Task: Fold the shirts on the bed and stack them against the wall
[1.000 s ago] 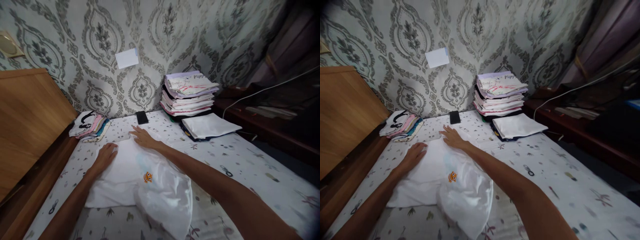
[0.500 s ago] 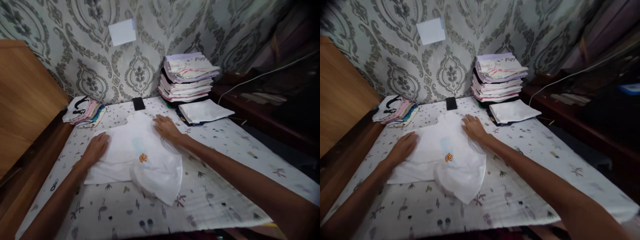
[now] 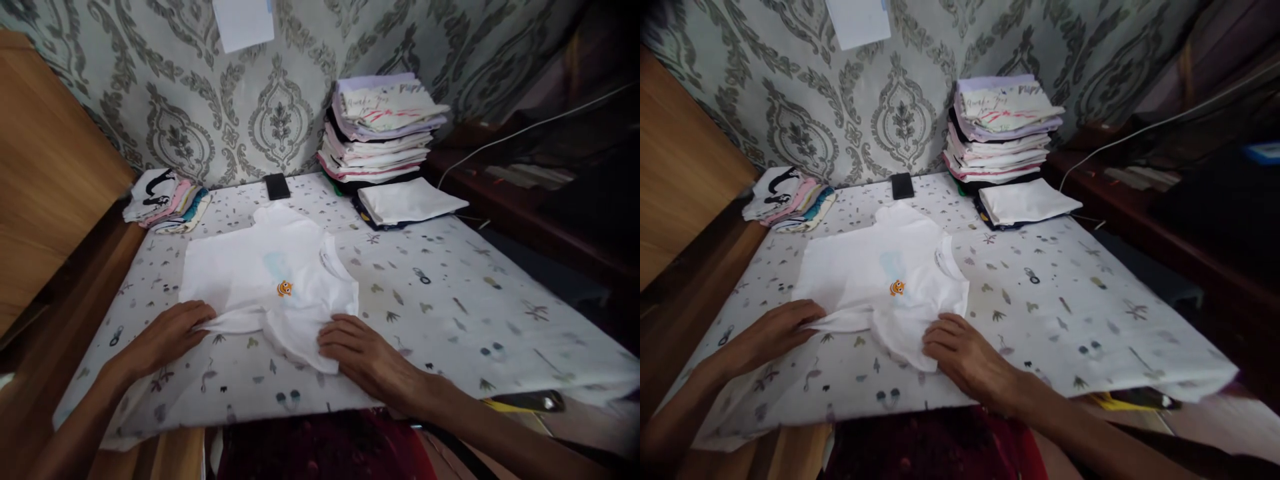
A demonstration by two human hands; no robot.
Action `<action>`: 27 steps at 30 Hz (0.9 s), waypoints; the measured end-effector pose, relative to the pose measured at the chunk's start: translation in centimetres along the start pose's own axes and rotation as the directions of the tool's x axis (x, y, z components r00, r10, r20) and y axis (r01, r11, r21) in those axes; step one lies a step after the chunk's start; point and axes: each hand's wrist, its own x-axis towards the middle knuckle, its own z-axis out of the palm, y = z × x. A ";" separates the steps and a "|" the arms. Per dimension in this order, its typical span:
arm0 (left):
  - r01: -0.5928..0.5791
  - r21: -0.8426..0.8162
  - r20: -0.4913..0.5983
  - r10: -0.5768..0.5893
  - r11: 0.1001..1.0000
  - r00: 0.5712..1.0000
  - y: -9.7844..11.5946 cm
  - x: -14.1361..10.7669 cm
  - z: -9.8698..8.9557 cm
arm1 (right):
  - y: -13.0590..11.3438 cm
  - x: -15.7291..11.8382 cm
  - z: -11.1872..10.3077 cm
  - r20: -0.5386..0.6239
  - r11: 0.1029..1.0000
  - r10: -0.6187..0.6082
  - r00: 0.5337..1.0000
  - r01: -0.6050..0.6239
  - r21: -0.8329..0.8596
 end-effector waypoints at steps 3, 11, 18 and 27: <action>-0.004 0.011 -0.021 0.004 1.000 1.000 0.4 -2.1 0.0 | -0.1 0.0 -0.9 -0.042 0.964 0.137 0.990 -0.124 0.233; 0.026 0.111 0.169 -0.044 0.994 0.985 1.9 -4.4 0.6 | -0.1 -1.1 -2.5 0.049 0.821 0.450 0.892 -0.435 0.371; -0.124 0.208 -0.009 0.128 0.970 0.992 6.7 -1.8 2.5 | -0.7 -1.7 -0.9 0.025 0.990 0.106 0.994 -0.103 -0.097; -0.378 0.190 -0.020 0.389 0.906 0.921 13.1 3.3 6.0 | -2.6 -0.8 -0.8 -0.101 0.965 0.057 0.993 -0.029 0.259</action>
